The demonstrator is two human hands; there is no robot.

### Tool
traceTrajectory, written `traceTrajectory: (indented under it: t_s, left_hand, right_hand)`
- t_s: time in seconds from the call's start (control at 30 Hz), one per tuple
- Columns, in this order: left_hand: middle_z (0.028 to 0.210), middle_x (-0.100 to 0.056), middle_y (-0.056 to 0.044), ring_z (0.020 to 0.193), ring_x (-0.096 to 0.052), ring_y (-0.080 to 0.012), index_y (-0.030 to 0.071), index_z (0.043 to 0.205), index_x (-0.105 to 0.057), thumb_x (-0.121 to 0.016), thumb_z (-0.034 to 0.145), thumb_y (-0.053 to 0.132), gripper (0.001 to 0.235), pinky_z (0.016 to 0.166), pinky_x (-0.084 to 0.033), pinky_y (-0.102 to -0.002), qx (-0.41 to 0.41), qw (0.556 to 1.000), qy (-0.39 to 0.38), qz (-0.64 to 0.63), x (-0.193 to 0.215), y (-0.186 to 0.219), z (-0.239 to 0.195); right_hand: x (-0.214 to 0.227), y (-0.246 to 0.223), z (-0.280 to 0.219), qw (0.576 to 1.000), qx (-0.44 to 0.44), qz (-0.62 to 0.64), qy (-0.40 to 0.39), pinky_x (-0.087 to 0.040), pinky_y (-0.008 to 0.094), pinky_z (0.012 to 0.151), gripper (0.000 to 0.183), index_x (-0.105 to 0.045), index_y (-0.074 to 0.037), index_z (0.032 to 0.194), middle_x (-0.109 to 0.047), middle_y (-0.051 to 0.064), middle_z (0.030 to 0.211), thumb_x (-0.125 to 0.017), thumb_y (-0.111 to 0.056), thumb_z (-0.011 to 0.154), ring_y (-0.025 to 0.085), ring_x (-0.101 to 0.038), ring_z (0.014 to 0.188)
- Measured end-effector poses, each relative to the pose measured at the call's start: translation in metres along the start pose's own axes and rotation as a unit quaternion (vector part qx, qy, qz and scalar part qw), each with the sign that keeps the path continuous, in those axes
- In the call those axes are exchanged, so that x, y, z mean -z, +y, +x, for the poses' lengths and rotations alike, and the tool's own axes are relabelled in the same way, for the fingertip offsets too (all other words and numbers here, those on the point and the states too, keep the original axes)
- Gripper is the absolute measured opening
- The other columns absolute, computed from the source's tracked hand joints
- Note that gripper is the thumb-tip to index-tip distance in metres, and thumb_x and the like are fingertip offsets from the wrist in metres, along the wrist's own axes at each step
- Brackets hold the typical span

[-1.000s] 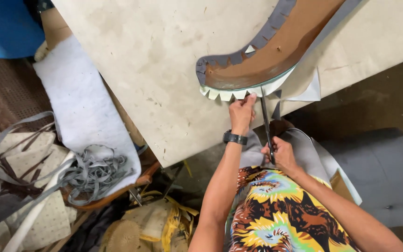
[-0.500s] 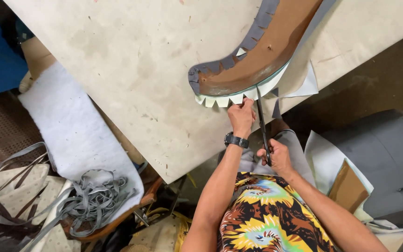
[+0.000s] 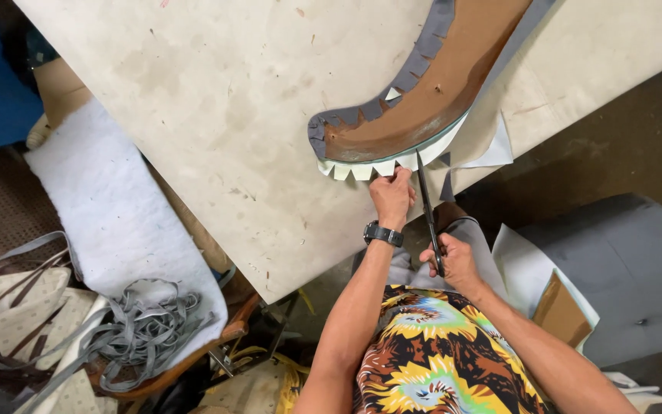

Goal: Cutting fabric around a curved template and making relief cuts to fold the fabric over the edges for upholstery.

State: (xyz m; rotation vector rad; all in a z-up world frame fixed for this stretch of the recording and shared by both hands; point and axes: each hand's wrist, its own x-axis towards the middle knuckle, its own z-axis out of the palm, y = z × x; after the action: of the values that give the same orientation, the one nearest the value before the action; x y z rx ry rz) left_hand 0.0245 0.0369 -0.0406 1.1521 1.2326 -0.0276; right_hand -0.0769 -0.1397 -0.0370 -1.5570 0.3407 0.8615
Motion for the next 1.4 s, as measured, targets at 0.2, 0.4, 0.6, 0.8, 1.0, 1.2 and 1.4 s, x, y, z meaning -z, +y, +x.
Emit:
traceTrajectory:
  t_s: [0.2,0.4,0.6,0.8,1.0,1.2,1.4]
  left_hand:
    - [0.050,-0.059,-0.014,0.041,-0.060,-0.0203,-0.001,0.078,-0.068,-0.068,0.089,0.012,0.017,0.038,-0.048,-0.029,0.007,1.000,-0.005,-0.015,-0.001,0.030,-0.019]
    - [0.051,-0.058,-0.015,0.035,-0.058,-0.0189,-0.002,0.078,-0.065,-0.074,0.095,0.021,0.030,0.033,-0.045,-0.026,0.054,0.995,0.013,-0.085,-0.041,0.019,-0.023]
    - [0.048,-0.057,-0.015,0.032,-0.056,-0.0184,0.001,0.073,-0.068,-0.078,0.088,0.017,0.025,0.029,-0.042,-0.026,0.045,0.992,0.055,-0.100,-0.048,0.001,-0.019]
    - [0.049,-0.060,-0.015,0.031,-0.056,-0.0170,0.001,0.073,-0.068,-0.077,0.088,0.016,0.023,0.031,-0.044,-0.025,0.042,0.988,0.052,-0.136,-0.046,0.009,-0.025]
    - [0.050,-0.061,-0.013,0.033,-0.057,-0.0157,0.003,0.073,-0.069,-0.077,0.088,0.016,0.022,0.033,-0.046,-0.024,0.036,0.988,0.049,-0.142,-0.047,-0.004,-0.020]
    - [0.049,-0.061,-0.013,0.033,-0.057,-0.0160,0.003,0.072,-0.068,-0.075,0.087,0.014,0.020,0.034,-0.045,-0.024,0.038,0.988,0.050,-0.142,-0.046,0.000,-0.022]
    - [0.050,-0.061,-0.013,0.034,-0.058,-0.0161,0.002,0.072,-0.069,-0.076,0.087,0.015,0.020,0.035,-0.046,-0.024,0.033,0.991,0.024,-0.125,-0.039,0.005,-0.029]
  right_hand:
    - [0.052,-0.051,-0.013,0.992,-0.054,0.002,-0.115,-0.054,0.033,0.037,0.045,-0.069,0.001,0.077,-0.063,0.017,0.048,-0.097,-0.033,0.070,0.026,-0.068,0.038]
    - [0.168,-0.096,-0.009,0.973,-0.112,-0.129,-0.156,-0.058,0.037,0.037,0.046,-0.069,0.004,0.075,-0.065,0.018,0.046,-0.099,-0.029,0.064,0.026,-0.069,0.038]
    - [0.177,-0.157,0.064,0.932,-0.094,-0.259,-0.237,-0.054,0.036,0.037,0.051,-0.069,0.003,0.069,-0.062,0.016,0.042,-0.100,-0.036,0.061,0.026,-0.065,0.036]
    - [0.166,-0.156,0.097,0.921,-0.079,-0.274,-0.265,-0.055,0.034,0.039,0.053,-0.067,0.003,0.069,-0.059,0.015,0.042,-0.102,-0.035,0.058,0.025,-0.065,0.036]
    - [0.164,-0.163,0.101,0.923,-0.088,-0.261,-0.270,-0.056,0.036,0.038,0.049,-0.068,0.007,0.070,-0.055,0.016,0.042,-0.102,-0.025,0.058,0.025,-0.063,0.037]
    - [0.170,-0.158,0.098,0.928,-0.081,-0.250,-0.265,-0.056,0.034,0.035,0.042,-0.068,0.008,0.071,-0.055,0.015,0.041,-0.100,-0.019,0.062,0.023,-0.061,0.036]
    - [0.173,-0.142,0.089,0.932,-0.092,-0.237,-0.257,-0.058,0.037,0.037,0.045,-0.070,0.008,0.072,-0.057,0.016,0.042,-0.100,-0.025,0.062,0.024,-0.064,0.038]
